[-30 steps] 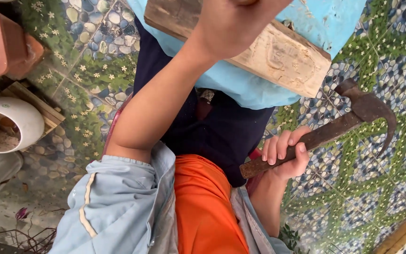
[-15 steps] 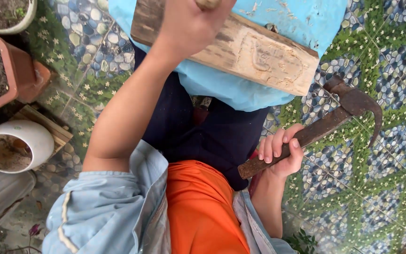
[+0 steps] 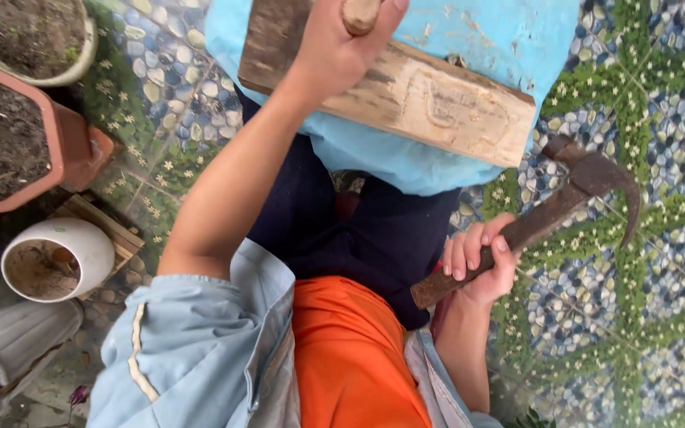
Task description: Carving a design into a wooden board using a hammer and a small chisel.
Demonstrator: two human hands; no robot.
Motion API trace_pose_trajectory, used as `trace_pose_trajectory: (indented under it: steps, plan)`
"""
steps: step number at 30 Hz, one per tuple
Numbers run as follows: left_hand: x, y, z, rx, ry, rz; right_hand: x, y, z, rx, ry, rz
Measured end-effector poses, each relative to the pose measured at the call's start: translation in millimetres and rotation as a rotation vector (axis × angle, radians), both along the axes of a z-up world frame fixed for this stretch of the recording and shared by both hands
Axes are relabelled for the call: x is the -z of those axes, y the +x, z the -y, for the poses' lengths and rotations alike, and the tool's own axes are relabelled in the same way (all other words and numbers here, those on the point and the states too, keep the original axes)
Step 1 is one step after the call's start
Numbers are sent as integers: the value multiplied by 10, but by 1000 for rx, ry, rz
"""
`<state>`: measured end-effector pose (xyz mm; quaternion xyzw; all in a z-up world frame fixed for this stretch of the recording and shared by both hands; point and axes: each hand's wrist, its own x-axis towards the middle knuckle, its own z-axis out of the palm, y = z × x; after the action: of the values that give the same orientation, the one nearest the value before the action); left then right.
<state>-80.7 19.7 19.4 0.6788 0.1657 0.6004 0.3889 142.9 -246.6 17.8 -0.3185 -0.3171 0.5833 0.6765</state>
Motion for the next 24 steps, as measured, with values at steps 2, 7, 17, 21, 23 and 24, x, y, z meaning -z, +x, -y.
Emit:
trace_pose_trajectory:
  steps: [2,7,17,21,23,24]
  plan:
    - [-83,-20,47,61,-26,5,-3,-12,11,19,-36,17]
    - [35,-105,14,-25,36,-6,12,5,-15,66,-28,19]
    - [195,-1075,551,-247,-204,405,100,37,116,78,-28,58]
    - [-190,-1559,759,-9,92,446,144,80,56,22,-4,-12]
    - [-238,-1653,867,15,70,448,152,71,27,30,-13,-30]
    - [-280,-1668,938,-39,46,427,160,69,2,12,5,-33]
